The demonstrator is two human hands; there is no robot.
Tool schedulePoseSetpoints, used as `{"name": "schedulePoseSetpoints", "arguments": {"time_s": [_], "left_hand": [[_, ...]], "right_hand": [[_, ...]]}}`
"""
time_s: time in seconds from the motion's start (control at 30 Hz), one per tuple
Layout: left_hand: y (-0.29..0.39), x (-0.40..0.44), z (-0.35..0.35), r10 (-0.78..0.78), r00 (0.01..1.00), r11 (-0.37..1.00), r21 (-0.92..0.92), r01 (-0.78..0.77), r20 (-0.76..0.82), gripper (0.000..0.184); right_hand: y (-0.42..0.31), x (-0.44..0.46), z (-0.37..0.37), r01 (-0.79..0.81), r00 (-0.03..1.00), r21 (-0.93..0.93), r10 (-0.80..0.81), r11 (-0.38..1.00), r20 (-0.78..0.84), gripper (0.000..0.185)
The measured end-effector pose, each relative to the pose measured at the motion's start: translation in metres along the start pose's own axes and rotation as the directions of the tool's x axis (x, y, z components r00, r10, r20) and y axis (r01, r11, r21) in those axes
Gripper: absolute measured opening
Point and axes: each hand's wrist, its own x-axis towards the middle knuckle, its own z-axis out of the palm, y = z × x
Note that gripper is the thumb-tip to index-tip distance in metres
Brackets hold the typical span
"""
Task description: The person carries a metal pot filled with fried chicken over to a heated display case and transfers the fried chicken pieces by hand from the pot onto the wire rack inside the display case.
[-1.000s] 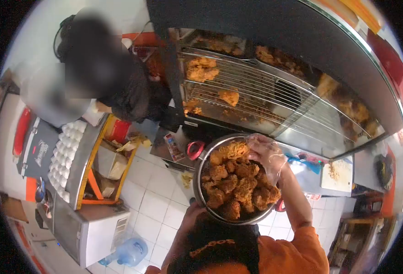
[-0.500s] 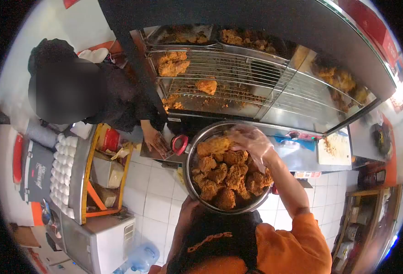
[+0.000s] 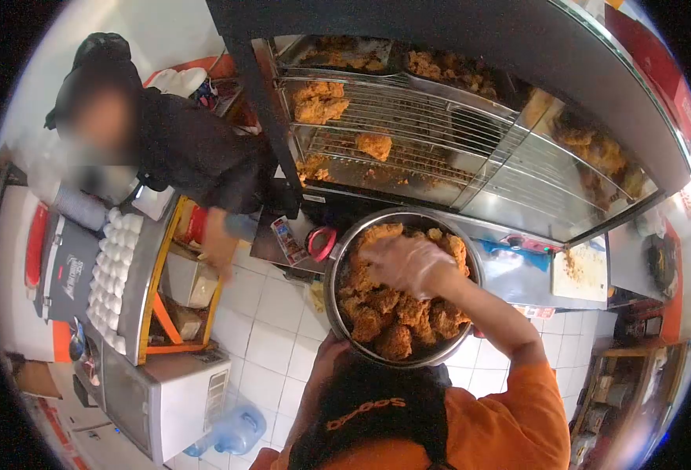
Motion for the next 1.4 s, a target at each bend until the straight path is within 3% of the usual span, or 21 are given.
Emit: {"name": "schedulePoseSetpoints", "arguments": {"time_s": [0.03,0.13,0.2,0.23,0.3,0.37,0.43,0.5,0.6,0.73,0.83,0.97,1.03,1.07,1.1,1.13,1.17,1.2,1.3,1.37,1.4], "left_hand": [[0.006,-0.002,0.006,-0.018,1.000,1.000,-0.014,0.018,-0.003,0.053],[0.016,-0.007,0.017,-0.050,0.999,0.997,-0.066,0.049,-0.012,0.053],[0.009,-0.005,0.014,-0.038,0.999,0.992,-0.124,0.034,-0.030,0.053],[0.007,-0.006,0.013,-0.020,0.999,0.993,-0.120,0.016,-0.033,0.052],[0.003,-0.009,0.014,0.007,0.999,0.993,-0.118,-0.012,-0.042,0.051],[0.007,-0.013,0.017,-0.043,0.997,0.994,-0.101,0.037,-0.063,0.050],[0.006,-0.011,0.017,-0.055,0.995,0.994,-0.100,0.047,-0.083,0.048],[-0.003,-0.007,0.014,-0.025,0.994,0.993,-0.114,0.013,-0.107,0.046],[0.001,-0.009,0.013,-0.054,0.996,0.995,-0.085,0.048,-0.076,0.043],[-0.003,-0.008,0.011,-0.058,0.995,0.993,-0.107,0.049,-0.080,0.038],[-0.007,-0.005,0.007,-0.068,0.993,0.993,-0.103,0.058,-0.097,0.038],[-0.017,0.000,-0.007,-0.096,0.992,0.995,-0.034,0.094,-0.078,0.040],[-0.025,0.001,-0.013,-0.075,0.995,0.997,-0.030,0.073,-0.064,0.041],[-0.024,0.002,-0.007,-0.034,0.998,0.997,-0.064,0.031,-0.052,0.041],[-0.022,0.004,-0.004,0.009,0.999,0.995,-0.096,-0.013,-0.039,0.041],[-0.030,0.009,-0.011,0.010,1.000,0.997,-0.074,-0.012,-0.022,0.042],[-0.044,0.017,-0.022,0.012,1.000,0.999,-0.050,-0.012,-0.006,0.042],[-0.051,0.022,-0.030,0.014,1.000,1.000,-0.024,-0.014,0.010,0.043],[-0.033,0.009,-0.018,0.063,0.995,0.979,0.198,-0.046,-0.079,0.044],[-0.042,0.014,-0.022,0.101,0.994,0.970,0.227,-0.089,-0.043,0.044],[-0.036,0.014,-0.019,0.118,0.993,0.965,0.238,-0.108,-0.027,0.044]], "right_hand": [[-0.017,0.006,-0.013,-0.037,0.991,0.097,0.023,0.995,0.135,0.038],[-0.014,0.019,0.030,0.123,0.980,-0.109,-0.103,0.986,0.169,0.038],[0.004,0.025,0.046,-0.055,0.993,0.336,0.018,0.940,0.112,0.041],[0.016,0.023,0.044,-0.022,0.998,0.292,0.002,0.956,0.067,0.041],[-0.003,0.007,-0.038,-0.278,0.942,0.467,0.143,0.839,0.303,0.045],[0.020,-0.009,-0.029,0.022,0.976,0.455,0.080,0.890,-0.205,0.043],[0.055,-0.013,-0.003,-0.015,0.966,0.836,0.222,0.548,-0.128,0.041],[0.033,-0.026,-0.016,0.034,0.874,0.999,0.483,0.023,-0.041,0.043],[0.045,-0.033,-0.020,0.127,0.947,0.900,0.321,-0.416,0.014,0.048],[0.032,-0.030,-0.032,0.198,0.971,0.708,0.235,-0.678,-0.046,0.047],[0.026,-0.023,-0.022,0.336,0.896,0.829,0.422,-0.448,-0.136,0.043],[0.044,0.002,-0.013,0.244,0.888,0.918,0.452,-0.312,-0.082,0.043],[0.085,0.037,0.020,0.649,0.722,0.712,0.079,0.267,-0.688,0.043],[0.080,0.046,0.003,0.368,0.885,0.928,0.282,0.067,-0.371,0.047],[0.074,0.055,-0.015,0.112,0.899,0.962,0.437,-0.248,0.008,0.051],[0.076,0.067,-0.019,0.081,0.878,0.932,0.417,0.354,-0.235,0.052],[0.080,0.087,-0.019,0.057,0.863,0.833,0.392,0.550,-0.318,0.051],[0.085,0.111,-0.017,0.044,0.842,0.819,0.420,0.572,-0.338,0.050],[0.110,0.193,0.000,0.159,0.773,0.979,0.601,0.130,-0.205,0.050],[0.131,0.243,0.013,0.121,0.679,0.972,0.697,0.204,-0.231,0.050],[0.124,0.249,0.006,-0.061,0.584,0.923,0.763,0.381,-0.277,0.052]]}}
